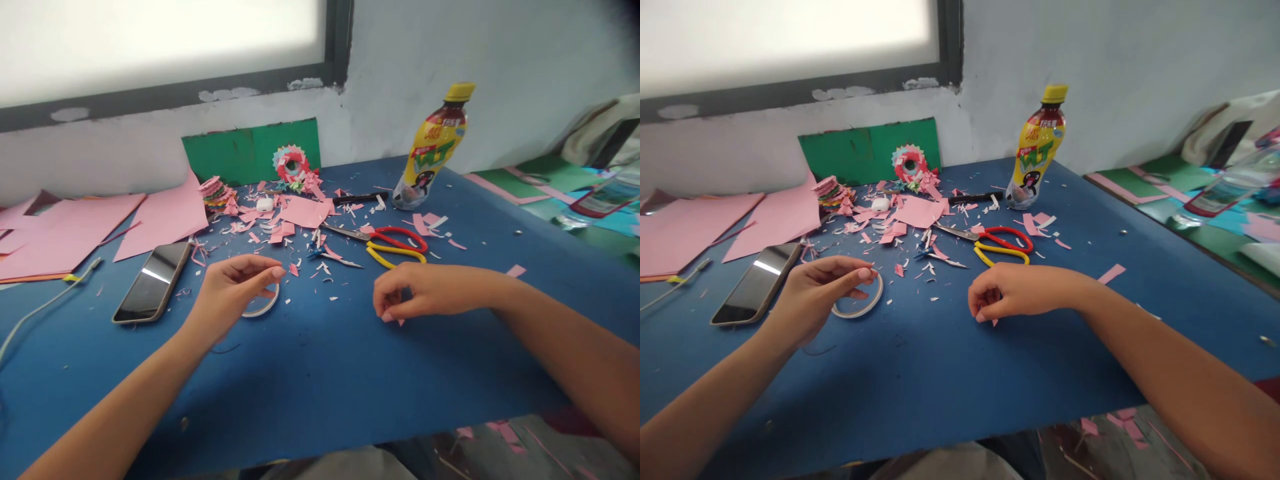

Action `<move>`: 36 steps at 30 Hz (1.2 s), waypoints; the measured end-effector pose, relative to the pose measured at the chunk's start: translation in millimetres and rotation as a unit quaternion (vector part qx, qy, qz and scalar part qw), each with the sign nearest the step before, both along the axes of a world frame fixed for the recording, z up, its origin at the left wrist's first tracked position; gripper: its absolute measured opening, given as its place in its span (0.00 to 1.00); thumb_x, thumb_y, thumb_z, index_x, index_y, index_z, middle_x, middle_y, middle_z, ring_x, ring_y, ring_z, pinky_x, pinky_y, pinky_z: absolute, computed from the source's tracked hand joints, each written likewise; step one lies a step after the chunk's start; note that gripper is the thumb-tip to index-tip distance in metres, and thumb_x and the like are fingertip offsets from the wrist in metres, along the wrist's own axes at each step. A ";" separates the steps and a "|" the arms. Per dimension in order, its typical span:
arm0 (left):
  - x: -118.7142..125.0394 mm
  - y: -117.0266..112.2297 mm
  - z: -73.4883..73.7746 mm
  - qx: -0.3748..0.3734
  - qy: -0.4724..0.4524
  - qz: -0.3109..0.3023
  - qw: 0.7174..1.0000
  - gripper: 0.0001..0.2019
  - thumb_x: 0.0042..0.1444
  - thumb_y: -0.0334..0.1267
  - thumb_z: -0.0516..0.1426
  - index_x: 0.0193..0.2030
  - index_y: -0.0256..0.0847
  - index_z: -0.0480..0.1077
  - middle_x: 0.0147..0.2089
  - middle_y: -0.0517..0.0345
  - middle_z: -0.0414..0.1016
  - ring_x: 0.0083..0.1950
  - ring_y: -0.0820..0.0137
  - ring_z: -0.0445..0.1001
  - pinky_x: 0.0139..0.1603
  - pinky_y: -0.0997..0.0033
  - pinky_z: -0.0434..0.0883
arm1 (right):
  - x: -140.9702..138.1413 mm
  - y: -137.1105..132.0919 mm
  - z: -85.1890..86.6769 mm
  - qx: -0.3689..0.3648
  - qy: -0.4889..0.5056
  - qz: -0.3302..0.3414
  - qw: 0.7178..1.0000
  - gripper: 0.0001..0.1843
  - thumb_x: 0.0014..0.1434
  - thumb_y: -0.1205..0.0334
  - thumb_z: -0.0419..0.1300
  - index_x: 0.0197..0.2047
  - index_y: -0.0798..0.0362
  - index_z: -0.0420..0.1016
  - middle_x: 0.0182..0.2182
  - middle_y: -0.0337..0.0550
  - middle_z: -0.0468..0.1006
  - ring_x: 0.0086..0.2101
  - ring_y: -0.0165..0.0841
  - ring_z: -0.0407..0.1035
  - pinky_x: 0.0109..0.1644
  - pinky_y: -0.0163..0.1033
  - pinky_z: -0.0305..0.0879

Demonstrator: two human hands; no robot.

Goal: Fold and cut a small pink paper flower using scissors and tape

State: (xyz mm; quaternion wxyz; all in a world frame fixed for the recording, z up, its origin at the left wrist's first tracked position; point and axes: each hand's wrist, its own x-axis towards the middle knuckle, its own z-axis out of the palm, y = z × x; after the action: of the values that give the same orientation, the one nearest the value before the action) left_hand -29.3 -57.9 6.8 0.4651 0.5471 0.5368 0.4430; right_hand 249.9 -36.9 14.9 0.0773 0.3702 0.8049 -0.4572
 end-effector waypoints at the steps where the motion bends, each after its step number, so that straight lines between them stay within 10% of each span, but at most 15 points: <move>1: 0.0 0.0 0.3 0.000 0.004 0.003 1.000 0.09 0.42 0.39 0.66 0.31 0.40 0.77 0.27 0.60 0.78 0.31 0.74 0.75 0.27 0.81 0.72 | 0.0 -0.2 -0.1 0.000 0.000 0.000 1.000 0.13 0.56 0.55 0.55 0.35 0.56 0.72 0.30 0.42 0.75 0.31 0.30 0.71 0.37 0.35 0.64; 36: -0.1 -0.8 0.7 -0.024 0.024 -0.014 0.999 0.15 0.41 0.41 0.65 0.37 0.38 0.78 0.35 0.49 0.82 0.41 0.60 0.79 0.35 0.69 0.77 | 0.6 -0.5 -0.3 -0.004 -0.010 -0.005 1.000 0.14 0.55 0.54 0.55 0.35 0.56 0.72 0.29 0.42 0.75 0.31 0.31 0.70 0.36 0.35 0.63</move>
State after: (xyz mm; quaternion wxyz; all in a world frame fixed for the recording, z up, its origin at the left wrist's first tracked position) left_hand -29.4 -58.8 7.4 0.4714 0.5537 0.5505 0.4100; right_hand 250.5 -37.4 14.5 0.0849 0.3787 0.8005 -0.4567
